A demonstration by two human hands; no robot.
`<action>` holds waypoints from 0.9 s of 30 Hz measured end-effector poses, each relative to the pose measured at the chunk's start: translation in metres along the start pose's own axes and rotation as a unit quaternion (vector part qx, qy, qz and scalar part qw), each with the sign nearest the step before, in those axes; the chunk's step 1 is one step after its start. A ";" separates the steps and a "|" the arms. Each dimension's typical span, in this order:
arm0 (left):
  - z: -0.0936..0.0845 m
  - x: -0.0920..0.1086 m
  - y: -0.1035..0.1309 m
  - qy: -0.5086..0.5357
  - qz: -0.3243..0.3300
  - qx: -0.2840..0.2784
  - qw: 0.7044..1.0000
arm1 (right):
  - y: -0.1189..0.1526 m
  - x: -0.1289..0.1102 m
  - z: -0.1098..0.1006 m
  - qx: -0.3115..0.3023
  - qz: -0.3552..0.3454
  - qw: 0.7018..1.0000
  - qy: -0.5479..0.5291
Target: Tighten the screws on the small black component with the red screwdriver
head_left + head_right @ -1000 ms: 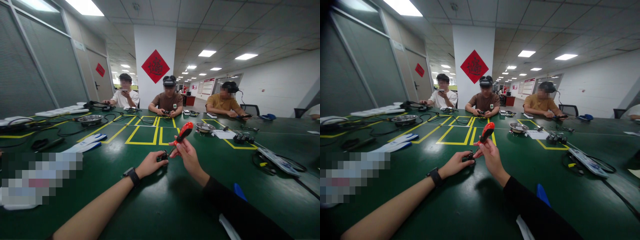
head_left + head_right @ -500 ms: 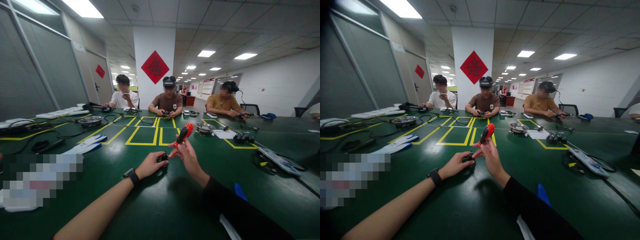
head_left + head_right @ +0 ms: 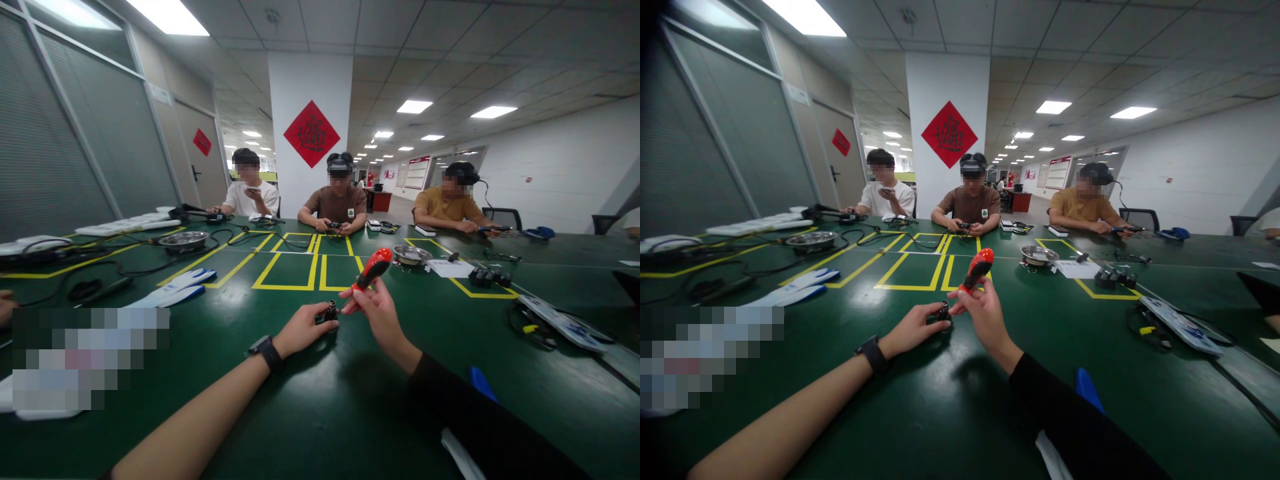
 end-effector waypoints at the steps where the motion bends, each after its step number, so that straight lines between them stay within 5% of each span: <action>1: 0.000 0.000 0.000 -0.002 -0.001 0.000 1.000 | 0.000 0.000 0.000 -0.006 0.004 1.000 -0.011; 17: -0.001 0.002 0.000 -0.004 -0.003 -0.002 1.000 | 0.000 0.003 -0.001 0.025 0.005 0.999 0.032; 27: -0.001 0.001 0.000 -0.020 0.004 0.003 1.000 | 0.000 0.003 0.002 -0.015 0.009 1.000 -0.008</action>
Point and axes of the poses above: each hand's wrist, its own y-axis away from the middle knuckle, its own z-axis out of the palm, x = y × z, the point moved 5 cm from there along -y, towards the middle knuckle, and after that the axes turned 1 degree about -y, right-handed, at the moved point
